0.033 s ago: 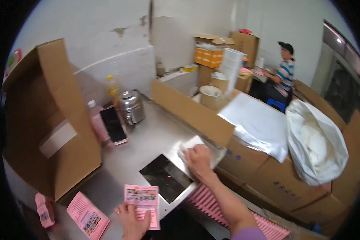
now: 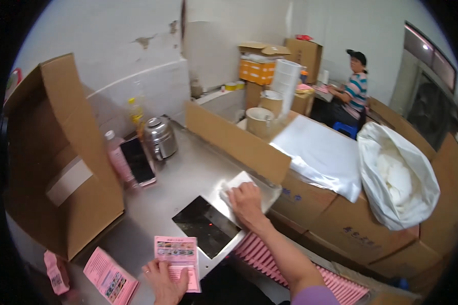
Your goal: Packing pink item packets into small white boxes and then placing them into a large cardboard shipping box.
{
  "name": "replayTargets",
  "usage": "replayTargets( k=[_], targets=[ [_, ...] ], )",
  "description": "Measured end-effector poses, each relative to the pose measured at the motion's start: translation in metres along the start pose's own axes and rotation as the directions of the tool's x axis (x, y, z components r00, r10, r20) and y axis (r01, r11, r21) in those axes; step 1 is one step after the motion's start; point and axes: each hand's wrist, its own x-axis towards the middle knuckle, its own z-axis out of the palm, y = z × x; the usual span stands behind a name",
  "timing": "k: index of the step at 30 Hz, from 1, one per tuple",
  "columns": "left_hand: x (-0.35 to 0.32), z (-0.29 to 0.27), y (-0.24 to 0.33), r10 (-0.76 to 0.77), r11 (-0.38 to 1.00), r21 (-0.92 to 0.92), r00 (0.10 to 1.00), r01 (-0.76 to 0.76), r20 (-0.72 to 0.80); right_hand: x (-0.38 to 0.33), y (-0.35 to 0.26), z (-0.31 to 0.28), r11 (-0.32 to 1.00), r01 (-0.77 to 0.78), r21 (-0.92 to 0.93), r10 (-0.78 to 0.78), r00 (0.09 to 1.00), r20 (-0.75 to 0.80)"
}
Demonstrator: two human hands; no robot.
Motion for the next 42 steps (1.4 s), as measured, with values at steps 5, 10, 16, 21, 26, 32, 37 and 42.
replayTargets(
  k=[5,10,16,21,26,32,37,42],
  targets=[
    [0.009,-0.001,0.012,-0.027,0.999,0.027,1.000,0.027,0.002,-0.008,0.014,-0.006,1.000,-0.013,0.003,0.013,1.000,0.010],
    [0.008,-0.002,0.017,-0.033,0.999,0.021,0.999,0.032,0.036,-0.012,0.015,-0.014,0.999,-0.041,0.023,0.040,0.999,0.022],
    [0.000,0.000,0.001,-0.050,0.998,0.041,0.999,0.049,0.019,-0.011,0.002,0.005,0.998,-0.040,0.055,0.037,0.998,0.053],
    [0.007,0.018,0.008,0.046,0.997,0.062,0.998,-0.044,-0.032,0.053,-0.025,-0.006,0.993,0.112,0.024,-0.106,0.979,-0.173],
    [0.020,-0.002,0.009,0.004,0.999,-0.040,1.000,-0.003,0.024,0.156,-0.120,0.063,0.910,0.105,0.401,-0.167,0.978,0.124],
    [0.006,0.009,0.009,-0.018,1.000,0.013,0.999,0.017,0.027,0.062,-0.118,-0.005,0.819,0.252,0.515,-0.339,0.937,0.081],
    [-0.002,0.003,0.007,-0.041,0.999,0.023,0.996,0.039,0.074,-0.026,-0.150,-0.034,0.847,0.371,0.380,-0.404,0.915,0.008],
    [0.009,0.000,0.015,-0.039,0.999,0.037,0.999,0.039,0.002,-0.069,-0.148,-0.007,0.847,0.216,0.487,-0.359,0.907,0.222]
  ],
)
